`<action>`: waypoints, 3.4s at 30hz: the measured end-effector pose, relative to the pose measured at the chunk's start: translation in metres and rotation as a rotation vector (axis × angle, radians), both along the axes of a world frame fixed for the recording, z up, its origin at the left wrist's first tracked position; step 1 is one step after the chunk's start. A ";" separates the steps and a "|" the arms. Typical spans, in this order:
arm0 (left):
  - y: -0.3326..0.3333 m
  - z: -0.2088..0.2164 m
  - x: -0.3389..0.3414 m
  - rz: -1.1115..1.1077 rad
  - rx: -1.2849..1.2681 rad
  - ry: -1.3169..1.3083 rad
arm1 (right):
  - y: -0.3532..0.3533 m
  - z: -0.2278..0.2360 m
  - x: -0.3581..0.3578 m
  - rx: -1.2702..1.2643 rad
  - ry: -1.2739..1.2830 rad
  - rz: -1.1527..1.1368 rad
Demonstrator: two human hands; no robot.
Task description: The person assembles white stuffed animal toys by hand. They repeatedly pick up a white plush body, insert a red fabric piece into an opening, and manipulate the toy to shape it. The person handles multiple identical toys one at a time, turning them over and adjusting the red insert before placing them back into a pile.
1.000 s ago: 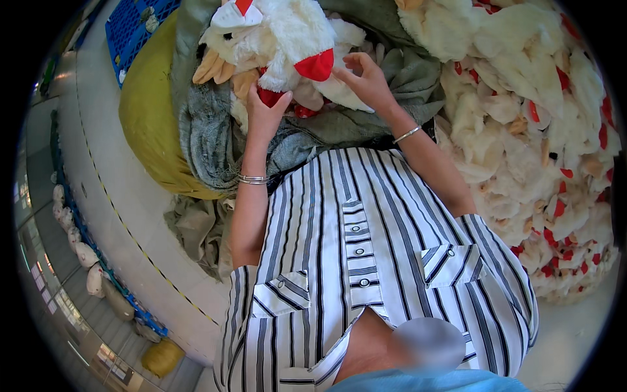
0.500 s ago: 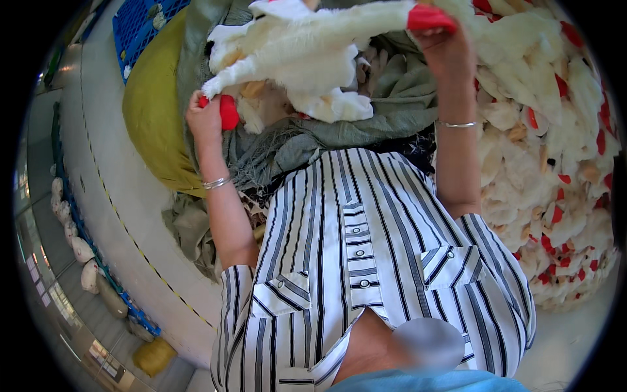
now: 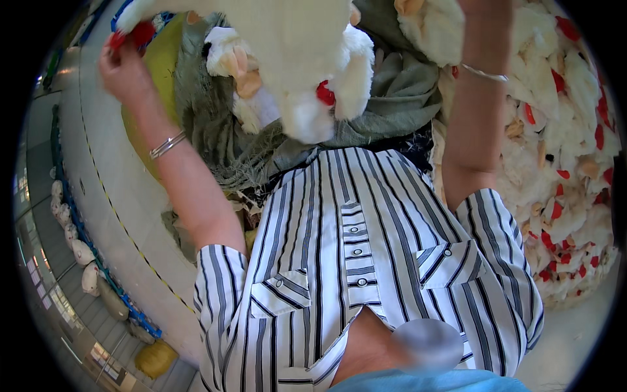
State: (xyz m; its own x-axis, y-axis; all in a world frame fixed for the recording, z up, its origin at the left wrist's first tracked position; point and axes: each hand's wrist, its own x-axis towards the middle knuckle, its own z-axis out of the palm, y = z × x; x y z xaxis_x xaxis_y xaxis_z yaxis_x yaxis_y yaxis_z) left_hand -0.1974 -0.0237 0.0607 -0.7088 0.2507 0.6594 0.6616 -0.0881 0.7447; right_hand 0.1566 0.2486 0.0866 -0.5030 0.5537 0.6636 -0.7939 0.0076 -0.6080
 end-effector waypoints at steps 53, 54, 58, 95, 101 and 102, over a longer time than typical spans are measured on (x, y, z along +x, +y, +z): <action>-0.001 -0.089 0.039 -0.643 -0.265 -0.663 | -0.093 -0.112 -0.006 -0.011 -0.686 -0.448; -0.011 -0.055 0.054 -0.556 -0.358 -0.516 | -0.095 -0.112 -0.011 0.001 -0.695 -0.415; -0.037 -0.026 0.071 -0.410 -0.631 -0.438 | -0.106 -0.117 -0.023 -0.012 -0.741 -0.340; -0.048 -0.068 0.121 -0.324 -0.622 -0.187 | -0.119 -0.080 0.009 -0.490 -0.448 -0.202; -0.069 -0.076 0.105 -0.462 -0.652 -0.304 | -0.116 -0.099 0.011 -0.400 -0.574 -0.100; -0.075 -0.082 0.092 -0.385 -0.707 -0.283 | -0.118 -0.098 0.007 -0.358 -0.625 -0.050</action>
State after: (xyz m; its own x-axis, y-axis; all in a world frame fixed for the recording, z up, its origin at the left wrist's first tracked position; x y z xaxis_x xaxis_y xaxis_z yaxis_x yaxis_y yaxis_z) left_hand -0.1059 -0.0985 -0.0211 -0.6044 0.7938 0.0686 0.4619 0.2789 0.8419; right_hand 0.1635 0.1307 -0.0113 -0.6976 0.7157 0.0335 -0.3005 -0.2498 -0.9205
